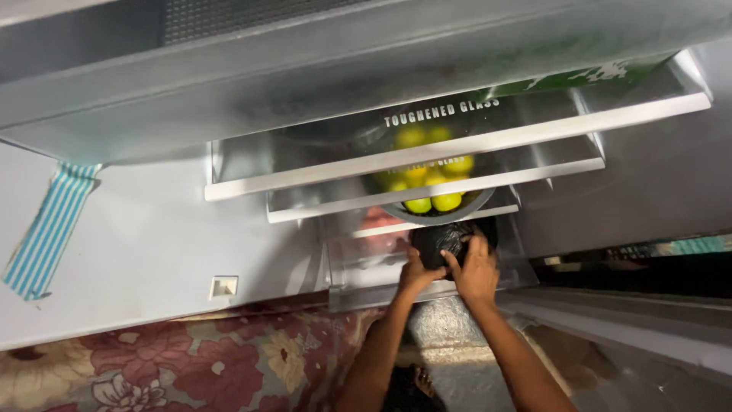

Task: The person unpacks various grocery items from a white sack placed on a bed. They remove packaged food items and place them on a nearby shelf, then place a black plastic bag and a yellow plastic bag into the refrigerator.

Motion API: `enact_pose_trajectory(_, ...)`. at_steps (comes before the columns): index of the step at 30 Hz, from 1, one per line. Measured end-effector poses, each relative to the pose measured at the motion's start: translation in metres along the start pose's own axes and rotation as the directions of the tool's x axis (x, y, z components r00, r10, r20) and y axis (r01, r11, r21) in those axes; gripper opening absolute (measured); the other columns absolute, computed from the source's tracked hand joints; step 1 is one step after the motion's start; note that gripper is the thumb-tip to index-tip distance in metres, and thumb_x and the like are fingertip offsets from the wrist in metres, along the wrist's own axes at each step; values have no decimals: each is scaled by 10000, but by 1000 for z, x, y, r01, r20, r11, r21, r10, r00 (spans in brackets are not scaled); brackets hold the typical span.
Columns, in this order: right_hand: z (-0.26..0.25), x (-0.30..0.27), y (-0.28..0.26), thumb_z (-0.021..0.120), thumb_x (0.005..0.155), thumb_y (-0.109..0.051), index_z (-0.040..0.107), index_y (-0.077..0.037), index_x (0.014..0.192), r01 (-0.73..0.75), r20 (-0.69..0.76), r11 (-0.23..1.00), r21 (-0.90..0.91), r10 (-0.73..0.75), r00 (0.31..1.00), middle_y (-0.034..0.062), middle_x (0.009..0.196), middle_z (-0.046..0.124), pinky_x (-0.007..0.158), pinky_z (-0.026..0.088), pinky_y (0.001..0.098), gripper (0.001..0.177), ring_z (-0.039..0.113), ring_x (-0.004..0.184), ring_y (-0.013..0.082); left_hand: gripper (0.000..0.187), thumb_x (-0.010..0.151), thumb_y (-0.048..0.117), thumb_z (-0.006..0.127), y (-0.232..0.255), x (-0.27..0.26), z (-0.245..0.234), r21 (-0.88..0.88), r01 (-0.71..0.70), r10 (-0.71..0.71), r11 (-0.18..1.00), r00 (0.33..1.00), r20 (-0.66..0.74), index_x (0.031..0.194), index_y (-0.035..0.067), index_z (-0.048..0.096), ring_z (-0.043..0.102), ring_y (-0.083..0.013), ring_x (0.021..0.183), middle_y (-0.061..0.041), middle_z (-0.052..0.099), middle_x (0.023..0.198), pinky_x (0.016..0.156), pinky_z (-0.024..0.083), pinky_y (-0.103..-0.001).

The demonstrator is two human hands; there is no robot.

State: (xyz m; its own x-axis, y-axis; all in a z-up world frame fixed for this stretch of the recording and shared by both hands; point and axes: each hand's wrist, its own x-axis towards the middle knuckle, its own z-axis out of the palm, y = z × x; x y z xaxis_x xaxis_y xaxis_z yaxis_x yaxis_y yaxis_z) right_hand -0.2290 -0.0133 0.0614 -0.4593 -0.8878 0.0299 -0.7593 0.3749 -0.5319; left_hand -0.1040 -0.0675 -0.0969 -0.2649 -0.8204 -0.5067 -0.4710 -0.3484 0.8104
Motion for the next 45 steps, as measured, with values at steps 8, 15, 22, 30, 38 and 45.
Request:
enact_pose_trajectory(8, 64, 11, 30, 784, 759, -112, 361, -45, 1456, -73, -38, 982, 177, 81, 996, 282, 1544, 352, 977, 471, 530, 819, 492, 1250, 522, 1171, 579, 234, 959, 8, -8, -18, 54, -449, 451, 892, 892, -33, 1533, 107, 291, 538, -437, 1302, -273, 522, 1430, 1077, 467, -468)
enact_pose_trajectory(15, 34, 31, 67, 685, 781, 8, 521, -100, 1407, 136, 59, 979, 153, -147, 987, 195, 1454, 567, 1011, 515, 456, 656, 587, 1251, 437, 997, 680, 226, 962, 28, -19, 20, 120, -219, 240, 968, 947, -212, 1411, 87, 297, 572, -485, 1152, -301, 527, 1290, 972, 507, -494)
enact_pose_trajectory(22, 9, -28, 16, 715, 823, -158, 568, -244, 1422, 72, -80, 986, -148, -85, 993, 108, 1531, 503, 995, 511, 526, 623, 542, 1297, 391, 890, 652, 185, 940, 18, -6, 37, 87, -211, 228, 974, 920, -320, 1341, 85, 385, 627, -462, 1094, -255, 615, 1212, 919, 526, -486)
enact_pose_trajectory(30, -2, -17, -12, 715, 844, -207, 434, -341, 1521, -19, -81, 991, -130, 8, 997, 180, 1673, 205, 966, 476, 639, 745, 371, 1398, 515, 944, 827, 237, 830, -1, 10, 51, 104, -385, 398, 917, 900, -179, 1513, 8, 225, 577, -518, 1164, -366, 515, 1346, 937, 521, -500)
enact_pose_trajectory(38, 2, -11, -17, 726, 722, -218, 316, -309, 1597, 106, 87, 880, -464, -74, 994, 49, 1618, 344, 1169, 308, 700, 970, 314, 1536, 302, 938, 761, 143, 792, 40, -47, 2, 405, -489, 526, 772, 850, 23, 1525, 14, 264, 311, -566, 1442, -328, 195, 1607, 1165, 341, -549)
enact_pose_trajectory(45, 12, -13, -6, 651, 832, -275, 395, -279, 1548, 79, -69, 961, -267, -100, 993, 127, 1592, 423, 1052, 437, 577, 760, 538, 1337, 354, 768, 895, 141, 640, 75, -58, -7, 637, -538, 578, 552, 798, 173, 1594, 78, 328, 241, -371, 1576, -100, 164, 1728, 1223, 233, -589)
